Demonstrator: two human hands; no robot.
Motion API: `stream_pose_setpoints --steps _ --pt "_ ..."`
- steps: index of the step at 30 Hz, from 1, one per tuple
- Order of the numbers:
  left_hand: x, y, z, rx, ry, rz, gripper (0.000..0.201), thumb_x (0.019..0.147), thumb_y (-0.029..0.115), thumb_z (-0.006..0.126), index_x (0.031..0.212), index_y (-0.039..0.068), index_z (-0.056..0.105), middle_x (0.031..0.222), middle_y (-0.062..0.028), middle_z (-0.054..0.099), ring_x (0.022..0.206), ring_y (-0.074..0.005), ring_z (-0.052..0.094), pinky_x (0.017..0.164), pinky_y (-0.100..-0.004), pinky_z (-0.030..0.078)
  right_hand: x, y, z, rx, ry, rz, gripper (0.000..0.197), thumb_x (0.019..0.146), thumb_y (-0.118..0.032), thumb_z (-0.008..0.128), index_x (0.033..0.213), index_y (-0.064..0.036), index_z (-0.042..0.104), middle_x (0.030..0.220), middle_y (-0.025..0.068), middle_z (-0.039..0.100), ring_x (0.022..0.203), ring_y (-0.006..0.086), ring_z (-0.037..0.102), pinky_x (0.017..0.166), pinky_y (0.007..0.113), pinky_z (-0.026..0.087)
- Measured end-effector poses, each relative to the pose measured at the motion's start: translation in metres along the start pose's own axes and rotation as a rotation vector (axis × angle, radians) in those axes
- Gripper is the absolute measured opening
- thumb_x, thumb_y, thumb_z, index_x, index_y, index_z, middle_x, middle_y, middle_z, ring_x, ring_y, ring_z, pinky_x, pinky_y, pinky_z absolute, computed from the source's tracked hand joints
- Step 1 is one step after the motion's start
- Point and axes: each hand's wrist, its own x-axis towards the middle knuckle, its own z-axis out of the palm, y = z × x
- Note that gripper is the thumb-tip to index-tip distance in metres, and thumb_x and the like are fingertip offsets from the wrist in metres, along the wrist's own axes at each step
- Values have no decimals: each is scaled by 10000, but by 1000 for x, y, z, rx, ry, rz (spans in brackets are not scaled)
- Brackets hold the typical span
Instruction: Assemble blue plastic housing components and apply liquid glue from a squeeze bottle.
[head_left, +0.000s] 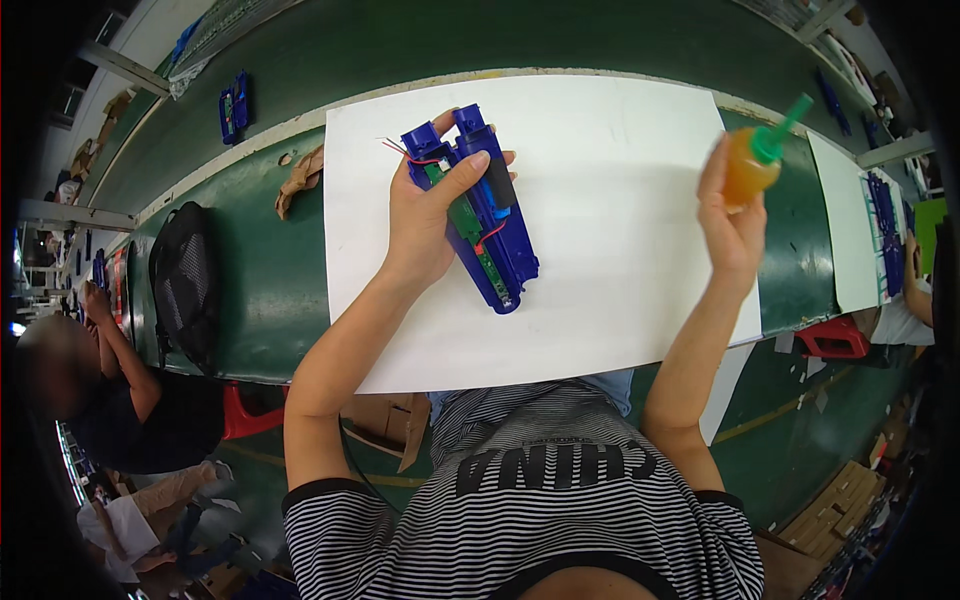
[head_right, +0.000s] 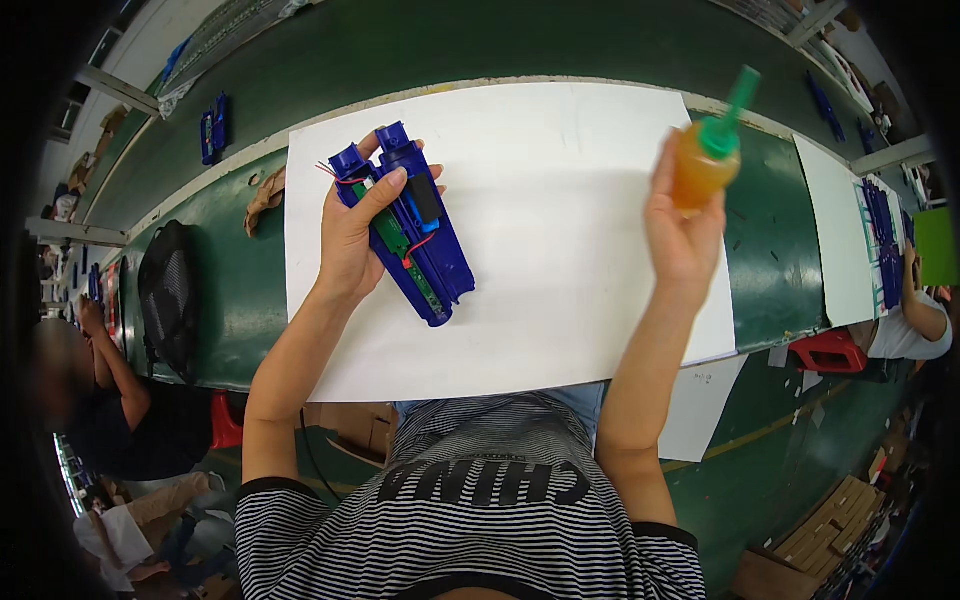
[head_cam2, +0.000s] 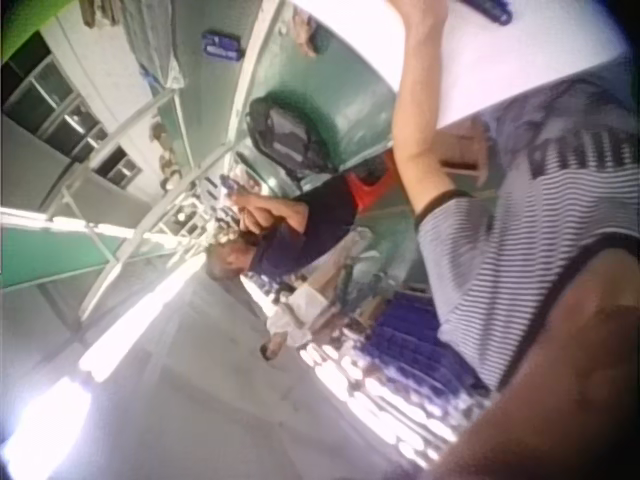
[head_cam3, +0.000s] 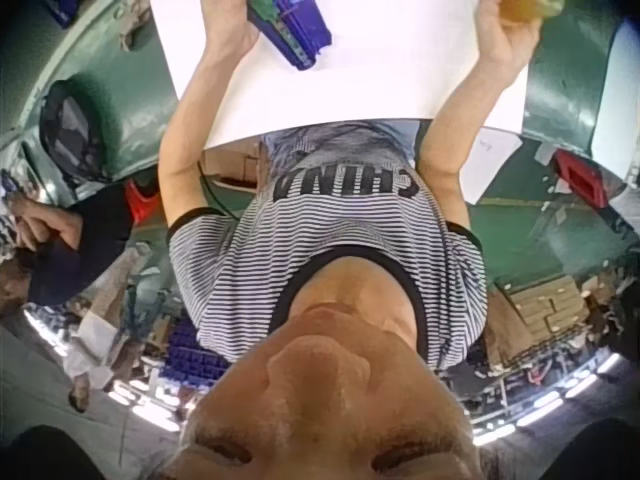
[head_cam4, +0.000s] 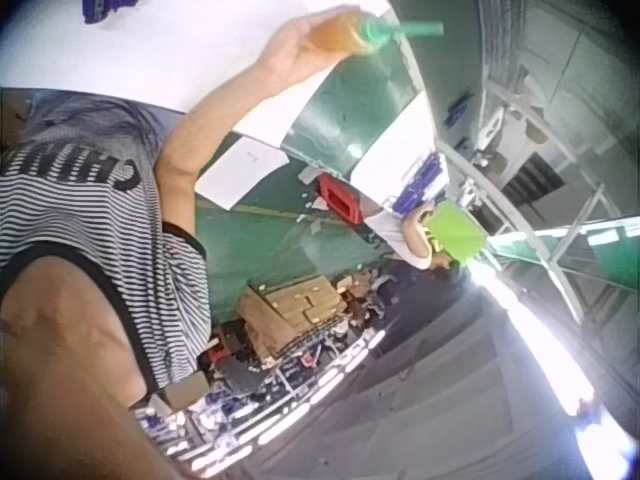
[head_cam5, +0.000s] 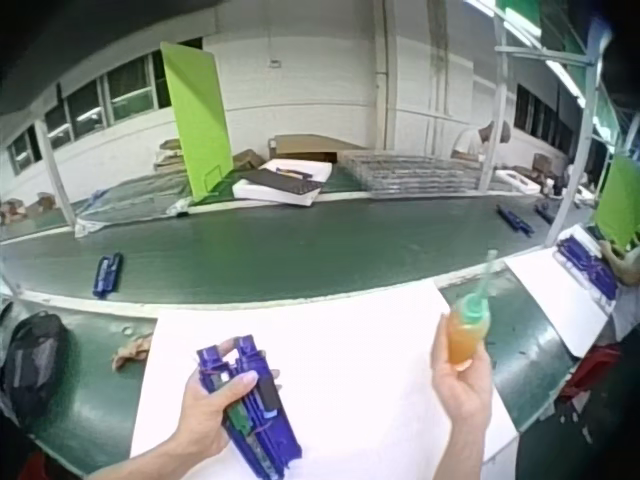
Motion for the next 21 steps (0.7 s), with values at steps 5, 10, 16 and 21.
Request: stream_pose_setpoints --steps 5,10,16,21 --pt "3 9 -6 -187 -150 -85 556 835 153 588 1311 65 316 1224 -164 482 1061 -299 553 855 -431 512 -11 -60 8 188 49 -16 385 872 -55 498 1219 61 378 1142 204 469 1110 368 490 966 451 446" --pt "9 17 -13 -323 -255 -187 541 843 195 577 1302 66 323 1236 -168 466 1080 -310 541 872 -440 504 -20 -65 1 395 153 -79 416 840 -14 519 1199 60 322 1115 171 382 1096 411 485 963 492 444" --pt "25 21 -8 -337 -290 -192 540 844 196 572 1302 58 321 1235 -167 467 1072 -312 547 855 -444 514 -8 -57 -15 519 189 -34 460 827 -22 530 1220 16 293 1171 194 433 1111 400 491 974 506 416" --pt "91 29 -7 -98 -228 2 565 828 142 602 1300 51 304 1172 -179 511 1008 -310 587 845 -434 512 -15 -38 -22 468 -54 -84 622 809 -76 587 1298 31 218 1296 217 353 1164 402 442 993 516 389"
